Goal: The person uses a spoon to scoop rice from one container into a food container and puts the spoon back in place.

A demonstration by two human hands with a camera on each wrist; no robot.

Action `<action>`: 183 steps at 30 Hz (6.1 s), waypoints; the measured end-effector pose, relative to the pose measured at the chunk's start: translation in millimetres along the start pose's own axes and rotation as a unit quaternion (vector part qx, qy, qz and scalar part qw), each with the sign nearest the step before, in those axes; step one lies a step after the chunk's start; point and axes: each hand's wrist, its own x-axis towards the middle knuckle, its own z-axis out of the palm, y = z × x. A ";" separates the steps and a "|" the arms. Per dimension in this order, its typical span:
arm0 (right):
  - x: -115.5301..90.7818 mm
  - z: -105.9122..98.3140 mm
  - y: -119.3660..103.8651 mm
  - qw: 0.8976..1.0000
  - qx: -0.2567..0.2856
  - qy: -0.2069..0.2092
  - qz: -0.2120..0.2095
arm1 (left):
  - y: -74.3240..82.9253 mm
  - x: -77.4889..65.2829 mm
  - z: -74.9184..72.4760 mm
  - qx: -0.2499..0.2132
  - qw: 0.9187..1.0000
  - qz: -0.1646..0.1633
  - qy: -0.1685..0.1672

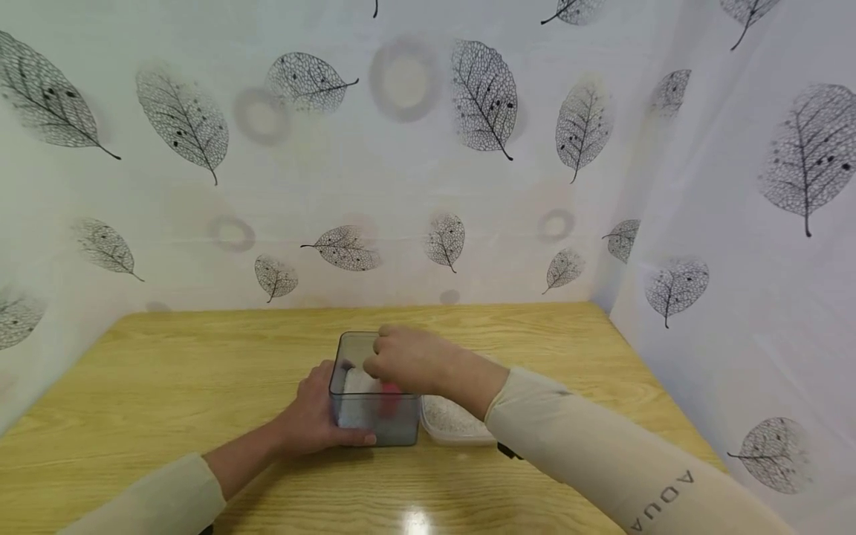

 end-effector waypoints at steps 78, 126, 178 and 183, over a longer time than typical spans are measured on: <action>-38.4 24.1 -19.9 0.922 0.206 0.246 0.216 | -4.0 -12.9 6.5 -0.015 1.000 -0.006 0.001; -181.5 16.6 39.6 0.900 0.080 0.342 0.258 | -2.2 1.5 1.3 -0.003 1.000 -0.007 -0.002; -92.2 -30.6 18.6 0.940 0.011 0.339 0.046 | -0.5 1.2 -1.4 0.001 1.000 -0.008 -0.010; -76.2 -19.8 12.9 0.955 0.017 0.293 0.042 | -0.3 1.9 -0.8 -0.006 1.000 -0.010 -0.014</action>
